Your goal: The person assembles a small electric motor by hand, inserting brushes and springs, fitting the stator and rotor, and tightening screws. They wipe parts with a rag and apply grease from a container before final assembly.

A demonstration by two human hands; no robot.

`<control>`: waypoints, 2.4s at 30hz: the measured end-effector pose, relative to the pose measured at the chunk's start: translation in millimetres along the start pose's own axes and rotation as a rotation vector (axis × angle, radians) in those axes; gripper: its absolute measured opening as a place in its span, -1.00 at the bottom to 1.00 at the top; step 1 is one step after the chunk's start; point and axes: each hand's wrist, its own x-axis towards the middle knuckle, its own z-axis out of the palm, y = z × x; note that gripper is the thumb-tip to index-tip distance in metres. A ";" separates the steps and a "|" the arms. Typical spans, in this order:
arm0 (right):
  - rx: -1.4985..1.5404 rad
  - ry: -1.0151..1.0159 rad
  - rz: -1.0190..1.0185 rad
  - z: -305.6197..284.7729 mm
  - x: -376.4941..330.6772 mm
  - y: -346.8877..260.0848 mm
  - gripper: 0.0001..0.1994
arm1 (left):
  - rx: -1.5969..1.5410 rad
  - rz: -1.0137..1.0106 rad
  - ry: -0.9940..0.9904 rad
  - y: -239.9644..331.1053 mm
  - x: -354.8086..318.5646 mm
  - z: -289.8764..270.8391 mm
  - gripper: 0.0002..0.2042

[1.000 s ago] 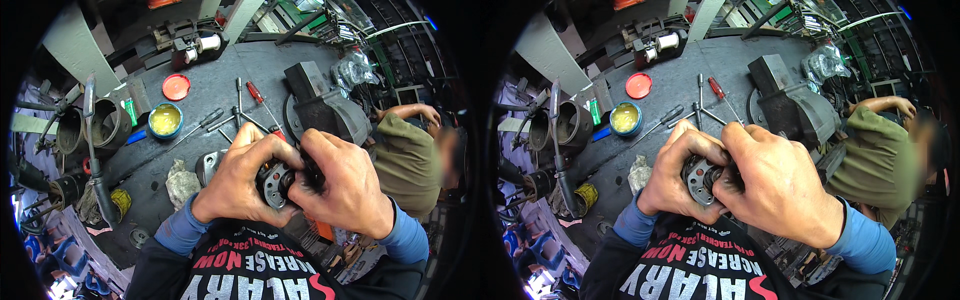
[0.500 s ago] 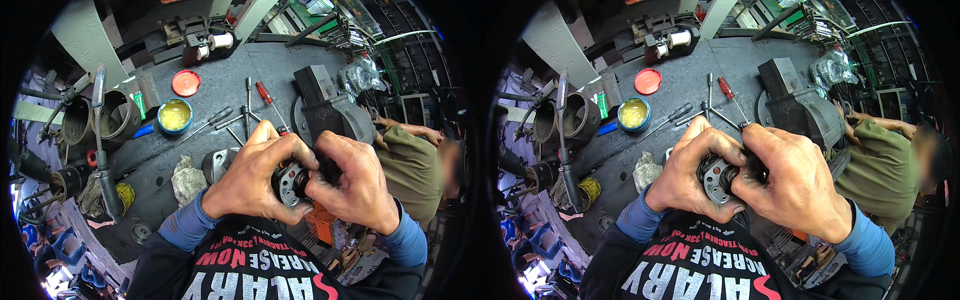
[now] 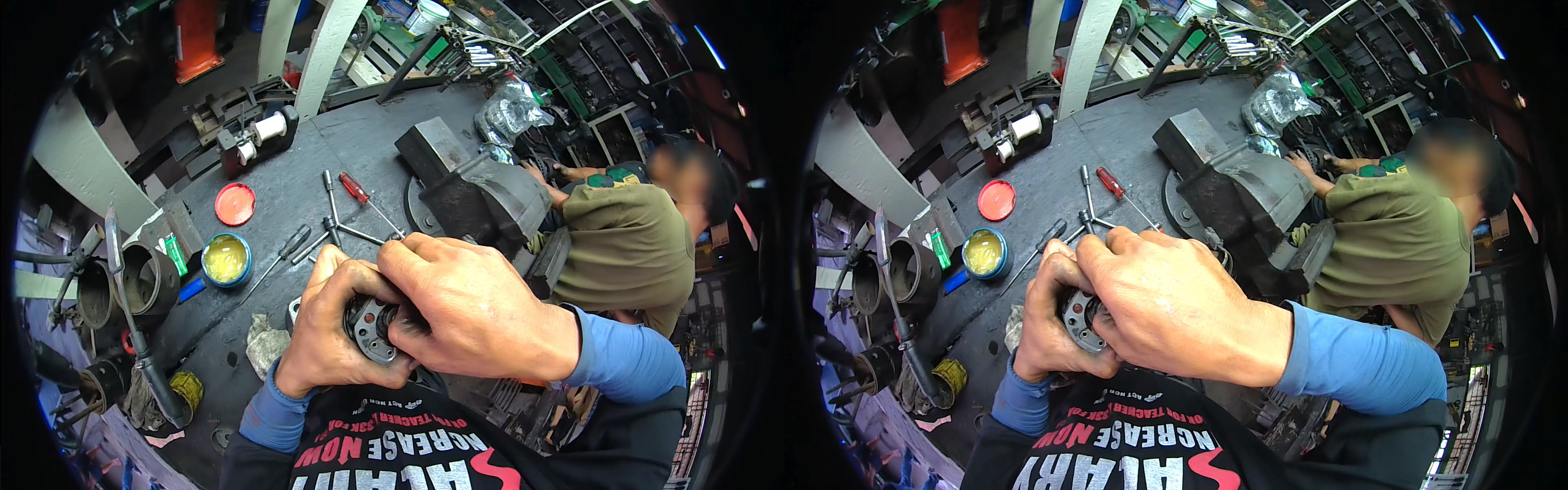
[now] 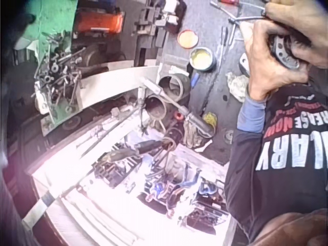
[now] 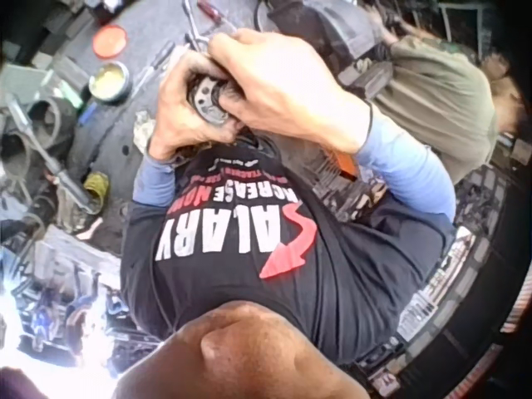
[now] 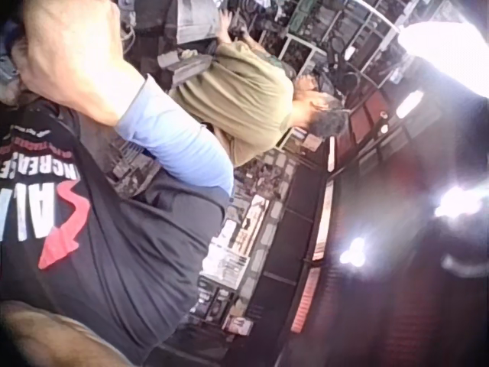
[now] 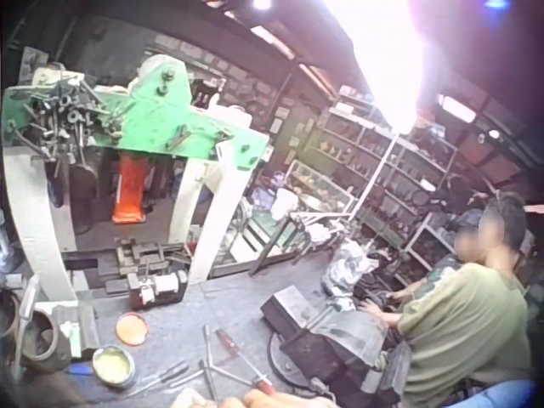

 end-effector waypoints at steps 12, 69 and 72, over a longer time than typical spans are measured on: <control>0.116 0.035 -0.016 2.0 2.3 7.1 -0.67 | -0.030 -0.008 0.035 -6.5 -0.4 2.2 -0.43; 0.322 0.285 -0.280 19.4 -53.4 60.9 -0.77 | 0.067 0.088 0.098 -15.4 -12.5 8.4 -0.29; 0.316 0.276 -0.364 20.3 -47.7 69.7 -0.83 | 0.060 0.092 0.147 -14.8 -13.9 13.8 -0.25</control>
